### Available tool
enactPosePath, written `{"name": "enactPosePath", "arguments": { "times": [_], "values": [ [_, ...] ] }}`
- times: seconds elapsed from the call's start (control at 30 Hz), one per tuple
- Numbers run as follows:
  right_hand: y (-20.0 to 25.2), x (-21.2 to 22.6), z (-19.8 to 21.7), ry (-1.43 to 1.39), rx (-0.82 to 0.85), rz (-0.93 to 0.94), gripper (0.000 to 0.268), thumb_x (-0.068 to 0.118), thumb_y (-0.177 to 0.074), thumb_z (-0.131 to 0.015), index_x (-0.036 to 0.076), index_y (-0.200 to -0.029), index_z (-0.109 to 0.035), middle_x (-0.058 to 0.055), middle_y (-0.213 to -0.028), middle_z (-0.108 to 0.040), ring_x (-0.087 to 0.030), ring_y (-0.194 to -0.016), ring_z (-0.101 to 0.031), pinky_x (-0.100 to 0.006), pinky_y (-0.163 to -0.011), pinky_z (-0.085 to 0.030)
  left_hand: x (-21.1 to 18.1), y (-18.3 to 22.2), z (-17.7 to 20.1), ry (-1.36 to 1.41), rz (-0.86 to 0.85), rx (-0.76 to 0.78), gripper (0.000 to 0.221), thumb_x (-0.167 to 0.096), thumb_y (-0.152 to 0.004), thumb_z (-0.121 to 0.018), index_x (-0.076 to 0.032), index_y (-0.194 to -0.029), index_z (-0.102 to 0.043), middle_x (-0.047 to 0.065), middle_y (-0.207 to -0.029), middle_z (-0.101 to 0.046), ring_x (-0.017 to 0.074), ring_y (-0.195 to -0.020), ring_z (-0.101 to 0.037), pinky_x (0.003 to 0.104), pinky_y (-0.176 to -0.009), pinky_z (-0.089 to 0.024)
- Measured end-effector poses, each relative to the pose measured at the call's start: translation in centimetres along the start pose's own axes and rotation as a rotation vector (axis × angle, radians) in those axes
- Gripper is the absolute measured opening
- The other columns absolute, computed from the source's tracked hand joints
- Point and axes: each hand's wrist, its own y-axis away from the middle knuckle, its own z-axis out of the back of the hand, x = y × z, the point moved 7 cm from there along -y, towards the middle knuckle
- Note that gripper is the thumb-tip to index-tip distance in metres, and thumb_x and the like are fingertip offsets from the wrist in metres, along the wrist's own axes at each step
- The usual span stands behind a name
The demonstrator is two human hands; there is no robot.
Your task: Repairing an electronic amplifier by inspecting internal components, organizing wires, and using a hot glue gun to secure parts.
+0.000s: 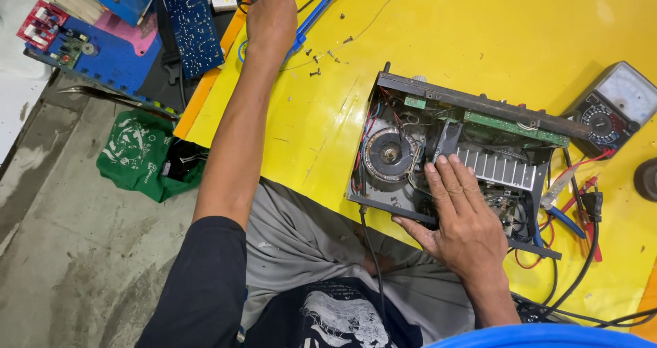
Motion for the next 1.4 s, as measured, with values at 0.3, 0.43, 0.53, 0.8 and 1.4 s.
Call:
{"name": "enactPosePath", "arguments": {
  "times": [0.3,0.43,0.53,0.8,1.4],
  "values": [
    [-0.2,0.1,0.5,-0.024,-0.012,-0.019,0.083,0.056,-0.079,-0.081,-0.003,-0.136,-0.066,-0.021,-0.144,-0.065,-0.032,-0.14,-0.057,-0.039,-0.113,-0.049,1.8,0.5,0.9,0.139,0.029,-0.004,0.031,-0.013,-0.081,-0.084,0.003,-0.107,-0.075,0.018,-0.091,-0.073,0.0283,-0.073,-0.074,0.046,-0.076,-0.06],
    [-0.1,-0.1,0.4,-0.026,-0.019,-0.035,0.083,0.057,-0.079,-0.081,-0.001,-0.137,-0.066,-0.02,-0.144,-0.065,-0.031,-0.14,-0.057,-0.038,-0.111,-0.05,1.9,1.3,2.4,0.162,-0.03,-0.083,0.019,-0.006,-0.079,-0.083,0.003,-0.095,-0.078,0.018,-0.086,-0.074,0.0291,-0.068,-0.073,0.044,-0.072,-0.061],
    [0.0,-0.1,0.2,-0.02,-0.018,-0.039,0.083,0.057,-0.079,-0.08,0.0,-0.138,-0.065,-0.019,-0.144,-0.065,-0.03,-0.14,-0.057,-0.038,-0.111,-0.05,1.9,1.8,3.4,0.242,-0.027,-0.052,0.013,0.0,-0.079,-0.081,0.0,-0.092,-0.083,0.014,-0.095,-0.072,0.0262,-0.074,-0.071,0.039,-0.077,-0.06],
    [-0.2,-0.1,0.3,-0.033,-0.011,-0.033,0.084,0.057,-0.079,-0.08,-0.001,-0.138,-0.065,-0.019,-0.145,-0.064,-0.03,-0.141,-0.056,-0.038,-0.113,-0.049,2.0,2.2,2.6,0.246,0.03,-0.011,0.014,-0.005,-0.084,-0.082,-0.001,-0.097,-0.083,0.014,-0.094,-0.066,0.0222,-0.073,-0.068,0.034,-0.076,-0.06],
    [-0.6,-0.1,0.4,-0.079,0.05,-0.035,0.087,0.053,-0.081,-0.085,-0.003,-0.142,-0.06,-0.019,-0.148,-0.06,-0.033,-0.142,-0.053,-0.04,-0.116,-0.046,-1.7,4.4,6.6,0.313,-0.12,-0.263,0.013,0.009,-0.08,-0.077,0.002,-0.085,-0.068,0.017,-0.079,-0.068,0.0283,-0.065,-0.07,0.045,-0.062,-0.061]
  ]
}}
